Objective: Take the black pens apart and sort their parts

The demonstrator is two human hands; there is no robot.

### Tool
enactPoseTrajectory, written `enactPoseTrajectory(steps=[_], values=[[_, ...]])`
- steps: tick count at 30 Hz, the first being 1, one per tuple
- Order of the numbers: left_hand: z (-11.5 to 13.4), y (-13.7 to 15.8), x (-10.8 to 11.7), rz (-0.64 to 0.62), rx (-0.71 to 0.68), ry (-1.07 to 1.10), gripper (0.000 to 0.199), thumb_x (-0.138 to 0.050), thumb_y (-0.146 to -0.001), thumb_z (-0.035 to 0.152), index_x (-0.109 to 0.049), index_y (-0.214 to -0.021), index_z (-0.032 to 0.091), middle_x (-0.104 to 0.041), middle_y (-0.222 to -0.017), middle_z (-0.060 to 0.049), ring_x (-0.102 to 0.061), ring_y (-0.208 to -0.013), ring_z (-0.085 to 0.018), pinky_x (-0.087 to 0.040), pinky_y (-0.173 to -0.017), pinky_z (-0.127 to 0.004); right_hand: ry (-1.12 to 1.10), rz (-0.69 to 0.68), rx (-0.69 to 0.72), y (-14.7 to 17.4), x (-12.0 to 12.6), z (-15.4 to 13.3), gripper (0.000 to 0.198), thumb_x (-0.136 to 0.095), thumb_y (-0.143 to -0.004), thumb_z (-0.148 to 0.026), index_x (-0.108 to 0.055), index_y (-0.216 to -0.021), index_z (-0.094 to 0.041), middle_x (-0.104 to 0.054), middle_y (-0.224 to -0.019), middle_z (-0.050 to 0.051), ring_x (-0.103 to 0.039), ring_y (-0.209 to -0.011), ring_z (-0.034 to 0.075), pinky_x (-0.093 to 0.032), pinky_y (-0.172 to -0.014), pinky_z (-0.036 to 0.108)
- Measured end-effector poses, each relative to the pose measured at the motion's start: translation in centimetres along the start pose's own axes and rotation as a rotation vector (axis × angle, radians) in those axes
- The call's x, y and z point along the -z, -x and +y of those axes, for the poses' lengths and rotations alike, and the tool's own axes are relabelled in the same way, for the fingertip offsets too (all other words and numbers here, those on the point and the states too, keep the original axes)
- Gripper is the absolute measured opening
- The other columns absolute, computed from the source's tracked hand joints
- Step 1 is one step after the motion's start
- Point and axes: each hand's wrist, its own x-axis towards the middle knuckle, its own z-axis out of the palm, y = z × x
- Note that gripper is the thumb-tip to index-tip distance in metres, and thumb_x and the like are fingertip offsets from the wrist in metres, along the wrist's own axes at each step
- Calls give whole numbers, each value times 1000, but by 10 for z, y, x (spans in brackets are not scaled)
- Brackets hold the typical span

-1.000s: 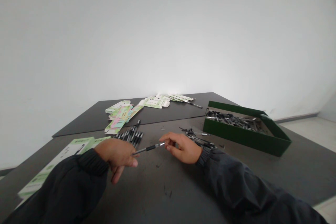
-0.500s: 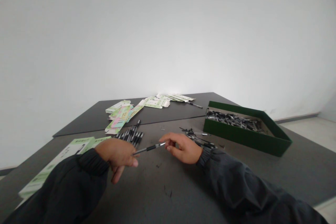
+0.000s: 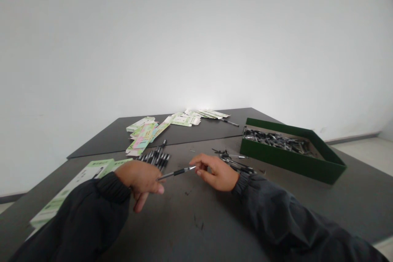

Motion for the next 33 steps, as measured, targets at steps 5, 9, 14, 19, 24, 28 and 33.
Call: enactPoseTrajectory(steps=[5, 9, 14, 19, 24, 28, 33], values=[[-1, 1, -1, 6, -37, -12, 45, -34, -88, 34, -49, -48, 19, -72, -76, -16, -67, -72, -21, -48, -65, -24, -4, 14, 16, 0, 0, 0, 37, -50, -81, -7, -50, -116, -19, -61, -88, 3, -56, -72, 13, -44, -66, 24], [-1, 2, -1, -15, -33, -27, 46, -31, -89, 35, -49, -49, 19, -72, -79, -17, -67, -73, -20, -48, -67, -24, -5, 5, 17, 0, 1, -1, 34, -50, -81, -7, -51, -113, -18, -61, -89, 3, -56, -73, 13, -44, -66, 23], [1, 2, 0, -9, -31, -26, 42, -32, -87, 33, -49, -51, 19, -72, -77, -17, -67, -72, -21, -48, -65, -24, 9, -19, 1, 0, 0, -1, 34, -50, -81, -7, -52, -112, -19, -61, -86, 2, -56, -72, 13, -44, -65, 23], [-1, 0, -1, 7, -31, -16, 37, -34, -88, 32, -59, -65, 17, -72, -76, -14, -67, -71, -20, -48, -65, -25, -3, -7, 3, 1, -1, 1, 39, -50, -81, -6, -49, -118, -19, -61, -88, 2, -56, -71, 12, -44, -65, 23], [-3, -1, -2, 1, -19, -2, 40, -35, -89, 33, -57, -59, 17, -72, -77, -15, -66, -71, -19, -47, -64, -23, -6, -6, 0, 1, -1, 2, 36, -50, -81, -7, -50, -115, -19, -61, -88, 2, -56, -71, 13, -44, -64, 23], [0, 1, -1, -4, -25, -27, 46, -34, -90, 33, -51, -50, 18, -72, -77, -15, -66, -72, -20, -47, -65, -22, 4, -9, -2, 0, 0, 0, 34, -49, -81, -7, -51, -113, -19, -62, -88, 2, -57, -74, 13, -44, -66, 23], [2, 2, -1, 9, 3, -36, 42, -35, -90, 32, -49, -53, 19, -72, -78, -14, -67, -75, -19, -47, -67, -21, -7, 7, 13, 0, 0, 0, 35, -49, -81, -6, -50, -114, -18, -61, -88, 3, -57, -75, 13, -44, -67, 24]])
